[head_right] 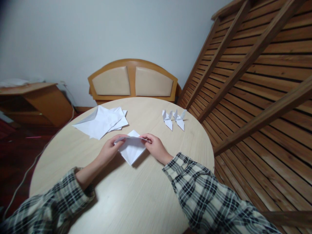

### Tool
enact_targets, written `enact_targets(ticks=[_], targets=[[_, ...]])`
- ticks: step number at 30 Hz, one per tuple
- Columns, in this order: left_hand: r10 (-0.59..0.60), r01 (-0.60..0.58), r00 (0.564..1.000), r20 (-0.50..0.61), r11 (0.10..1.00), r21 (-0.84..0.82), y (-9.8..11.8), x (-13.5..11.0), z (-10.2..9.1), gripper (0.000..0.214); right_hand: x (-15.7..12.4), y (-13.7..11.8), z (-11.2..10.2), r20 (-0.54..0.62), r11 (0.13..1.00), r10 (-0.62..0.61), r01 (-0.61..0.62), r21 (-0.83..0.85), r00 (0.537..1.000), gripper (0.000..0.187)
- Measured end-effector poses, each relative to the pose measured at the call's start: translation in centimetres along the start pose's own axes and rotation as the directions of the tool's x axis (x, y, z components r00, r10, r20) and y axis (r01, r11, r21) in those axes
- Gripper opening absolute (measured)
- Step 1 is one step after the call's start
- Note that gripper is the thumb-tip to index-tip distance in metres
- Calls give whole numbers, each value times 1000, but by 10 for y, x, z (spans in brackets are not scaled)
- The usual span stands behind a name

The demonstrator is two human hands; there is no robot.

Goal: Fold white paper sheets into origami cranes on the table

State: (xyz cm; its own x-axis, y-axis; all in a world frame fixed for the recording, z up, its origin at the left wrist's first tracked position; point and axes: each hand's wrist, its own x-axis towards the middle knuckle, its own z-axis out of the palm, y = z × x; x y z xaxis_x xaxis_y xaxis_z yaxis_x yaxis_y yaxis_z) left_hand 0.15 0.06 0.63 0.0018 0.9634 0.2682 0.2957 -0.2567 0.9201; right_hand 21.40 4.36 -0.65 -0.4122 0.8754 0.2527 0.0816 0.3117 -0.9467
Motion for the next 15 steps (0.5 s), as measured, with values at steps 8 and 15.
enact_targets(ticks=[8,15], targets=[[-53,57,998,39,994,-91,0,-1,0,35,1,0,1,-35,994,64,-61,88,997,24],[-198,222,974,107,919,-325,-15,-2,4,64,2,4,1,-49,990,106,-100,101,993,29]])
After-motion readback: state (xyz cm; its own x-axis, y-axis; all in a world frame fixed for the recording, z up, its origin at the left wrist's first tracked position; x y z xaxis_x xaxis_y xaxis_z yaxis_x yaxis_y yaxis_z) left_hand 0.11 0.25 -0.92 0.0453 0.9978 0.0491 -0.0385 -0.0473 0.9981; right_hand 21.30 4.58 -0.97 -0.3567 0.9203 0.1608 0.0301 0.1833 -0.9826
